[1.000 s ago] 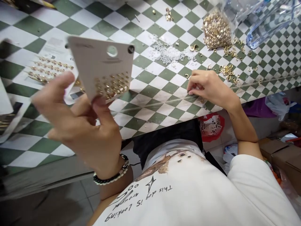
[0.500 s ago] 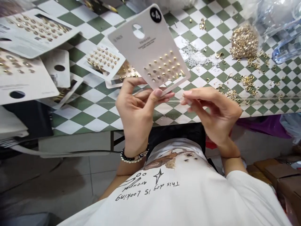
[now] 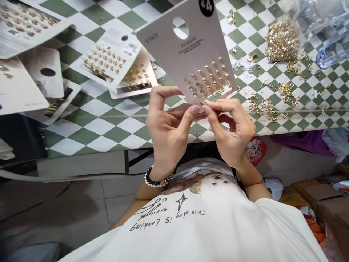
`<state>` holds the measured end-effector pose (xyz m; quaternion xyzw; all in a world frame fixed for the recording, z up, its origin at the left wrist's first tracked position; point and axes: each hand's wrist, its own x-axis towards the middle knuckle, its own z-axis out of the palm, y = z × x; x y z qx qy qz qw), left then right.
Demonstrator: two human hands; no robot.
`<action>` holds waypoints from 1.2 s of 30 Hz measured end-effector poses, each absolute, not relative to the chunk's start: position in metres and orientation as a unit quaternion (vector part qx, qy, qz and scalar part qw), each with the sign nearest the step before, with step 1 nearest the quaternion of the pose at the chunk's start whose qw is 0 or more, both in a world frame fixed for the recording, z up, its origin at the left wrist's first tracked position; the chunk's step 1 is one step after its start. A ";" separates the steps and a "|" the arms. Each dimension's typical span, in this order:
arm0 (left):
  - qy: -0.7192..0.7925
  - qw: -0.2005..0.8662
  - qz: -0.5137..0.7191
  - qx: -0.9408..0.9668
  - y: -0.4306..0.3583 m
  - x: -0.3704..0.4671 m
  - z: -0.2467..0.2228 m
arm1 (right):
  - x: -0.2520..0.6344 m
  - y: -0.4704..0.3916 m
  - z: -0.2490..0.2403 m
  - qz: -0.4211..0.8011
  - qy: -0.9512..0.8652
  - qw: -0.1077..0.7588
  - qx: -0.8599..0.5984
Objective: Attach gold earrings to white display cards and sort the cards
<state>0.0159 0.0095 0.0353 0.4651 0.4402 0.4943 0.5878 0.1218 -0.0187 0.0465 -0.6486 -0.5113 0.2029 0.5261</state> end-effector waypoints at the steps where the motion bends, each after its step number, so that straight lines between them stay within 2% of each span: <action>1: 0.444 0.586 0.492 0.466 0.010 0.016 0.035 | 0.121 -0.019 0.044 0.201 -0.501 0.541 -0.645; 6: 0.444 0.575 0.495 0.477 0.009 0.014 0.031 | 0.117 -0.022 0.038 0.233 -0.509 0.480 -0.675; 9: 0.438 0.548 0.508 0.500 0.008 0.014 0.029 | 0.116 -0.023 0.039 0.224 -0.489 0.493 -0.684; 15: 0.436 0.433 0.491 0.618 0.004 0.009 0.028 | 0.112 -0.020 0.033 0.221 -0.474 0.532 -0.666; 17: 0.448 0.364 0.480 0.660 0.003 0.008 0.026 | 0.109 -0.020 0.028 0.228 -0.467 0.551 -0.653; 20: 0.470 0.235 0.480 0.702 0.000 0.009 0.021 | 0.105 -0.021 0.018 0.275 -0.424 0.583 -0.636; 22: 0.478 0.194 0.493 0.700 -0.002 0.012 0.019 | 0.104 -0.021 0.011 0.335 -0.383 0.598 -0.619; 28: 0.529 0.254 0.539 0.604 -0.005 0.017 0.021 | 0.109 -0.021 0.000 0.470 -0.288 0.608 -0.572; 36: 0.481 0.370 0.517 0.604 0.002 0.002 0.025 | 0.107 -0.025 -0.001 0.476 -0.294 0.602 -0.570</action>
